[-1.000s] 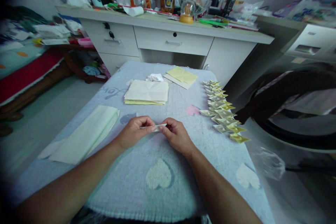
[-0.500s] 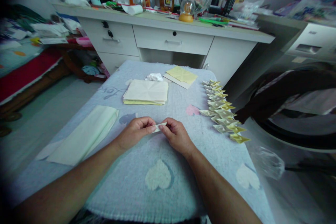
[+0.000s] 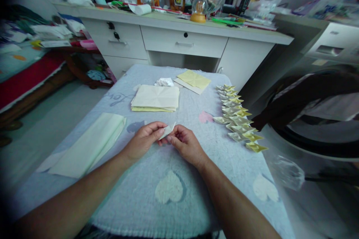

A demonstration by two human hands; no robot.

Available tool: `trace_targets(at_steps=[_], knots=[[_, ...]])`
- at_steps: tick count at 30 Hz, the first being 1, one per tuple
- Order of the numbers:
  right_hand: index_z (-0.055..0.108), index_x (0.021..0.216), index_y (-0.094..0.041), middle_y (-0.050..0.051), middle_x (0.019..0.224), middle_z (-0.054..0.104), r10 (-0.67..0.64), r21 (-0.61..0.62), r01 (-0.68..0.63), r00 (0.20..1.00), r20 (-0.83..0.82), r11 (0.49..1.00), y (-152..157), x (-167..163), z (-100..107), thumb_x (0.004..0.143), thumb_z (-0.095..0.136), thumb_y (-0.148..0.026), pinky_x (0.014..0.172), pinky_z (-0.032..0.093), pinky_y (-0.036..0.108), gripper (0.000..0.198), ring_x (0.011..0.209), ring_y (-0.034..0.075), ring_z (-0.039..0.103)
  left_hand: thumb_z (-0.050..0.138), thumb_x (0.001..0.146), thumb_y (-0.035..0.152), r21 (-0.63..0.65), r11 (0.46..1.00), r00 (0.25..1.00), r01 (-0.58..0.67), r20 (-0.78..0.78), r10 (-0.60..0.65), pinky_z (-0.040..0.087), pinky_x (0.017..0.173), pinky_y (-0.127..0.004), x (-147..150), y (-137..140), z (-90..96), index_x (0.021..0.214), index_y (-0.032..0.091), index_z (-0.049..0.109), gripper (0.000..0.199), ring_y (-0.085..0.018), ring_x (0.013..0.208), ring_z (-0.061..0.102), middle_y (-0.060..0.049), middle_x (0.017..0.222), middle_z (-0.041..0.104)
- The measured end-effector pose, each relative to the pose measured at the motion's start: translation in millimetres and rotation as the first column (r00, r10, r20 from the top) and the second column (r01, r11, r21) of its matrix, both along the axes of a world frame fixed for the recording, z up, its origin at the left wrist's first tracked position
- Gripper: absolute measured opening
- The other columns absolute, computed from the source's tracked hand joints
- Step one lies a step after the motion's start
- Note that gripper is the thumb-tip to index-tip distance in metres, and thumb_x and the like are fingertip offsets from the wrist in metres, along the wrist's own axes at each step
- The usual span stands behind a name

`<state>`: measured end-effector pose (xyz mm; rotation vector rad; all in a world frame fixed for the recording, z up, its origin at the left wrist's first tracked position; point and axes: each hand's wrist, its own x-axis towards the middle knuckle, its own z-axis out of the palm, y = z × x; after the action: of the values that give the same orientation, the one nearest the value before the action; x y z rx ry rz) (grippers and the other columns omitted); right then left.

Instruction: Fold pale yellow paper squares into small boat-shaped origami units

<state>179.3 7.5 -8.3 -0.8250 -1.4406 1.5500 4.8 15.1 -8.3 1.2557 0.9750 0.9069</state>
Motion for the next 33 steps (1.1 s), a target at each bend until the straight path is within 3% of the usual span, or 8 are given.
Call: trace_targets(at_steps=[7, 10, 21, 33], knots=[[0.058, 0.079, -0.019, -0.002, 0.072, 0.056, -0.087, -0.003, 0.088, 0.994, 0.071, 0.996, 1.4, 1.3, -3.6, 0.082, 0.068, -0.041, 0.066, 0.038, 0.026, 0.025, 0.066, 0.012, 0.049, 0.054, 0.089, 0.030, 0.273, 0.962, 0.978, -0.003, -0.200, 0.060, 0.045, 0.084, -0.031, -2.4, 1.7, -3.4, 0.103, 0.015, 0.069, 0.026, -0.018, 0.090, 0.060, -0.005, 0.092, 0.066], [0.058, 0.079, -0.019, -0.002, 0.071, 0.055, -0.098, 0.004, 0.098, 0.992, 0.075, 0.995, 1.7, 1.7, -3.9, 0.083, 0.066, -0.041, 0.065, 0.037, 0.025, 0.024, 0.065, 0.011, 0.048, 0.053, 0.088, 0.028, 0.358, 0.934, 0.963, -0.012, -0.246, 0.107, 0.045, 0.083, -0.031, -4.3, 2.9, -3.5, 0.099, 0.014, 0.072, 0.026, -0.018, 0.090, 0.060, -0.007, 0.093, 0.065], [0.057, 0.083, -0.019, -0.001, 0.073, 0.056, -0.108, 0.054, 0.102, 0.986, 0.125, 0.993, -0.4, 0.4, -1.9, 0.085, 0.061, -0.033, 0.070, 0.042, 0.027, 0.015, 0.069, 0.013, 0.052, 0.053, 0.087, 0.027, 0.195, 0.981, 0.983, -0.013, -0.179, 0.049, 0.046, 0.069, -0.024, -2.3, 2.6, -0.9, 0.101, 0.016, 0.074, 0.027, -0.014, 0.073, 0.059, -0.003, 0.083, 0.070], [0.053, 0.080, -0.020, -0.004, 0.069, 0.049, -0.140, 0.084, 0.125, 0.970, 0.198, 0.989, -2.1, -1.1, -1.2, 0.077, 0.057, -0.020, 0.060, 0.036, 0.024, 0.005, 0.062, 0.010, 0.044, 0.054, 0.087, 0.028, 0.241, 0.970, 0.970, -0.002, -0.237, 0.061, 0.045, 0.069, -0.024, -1.0, 2.0, -5.6, 0.097, 0.017, 0.074, 0.026, -0.015, 0.073, 0.059, -0.002, 0.079, 0.069]])
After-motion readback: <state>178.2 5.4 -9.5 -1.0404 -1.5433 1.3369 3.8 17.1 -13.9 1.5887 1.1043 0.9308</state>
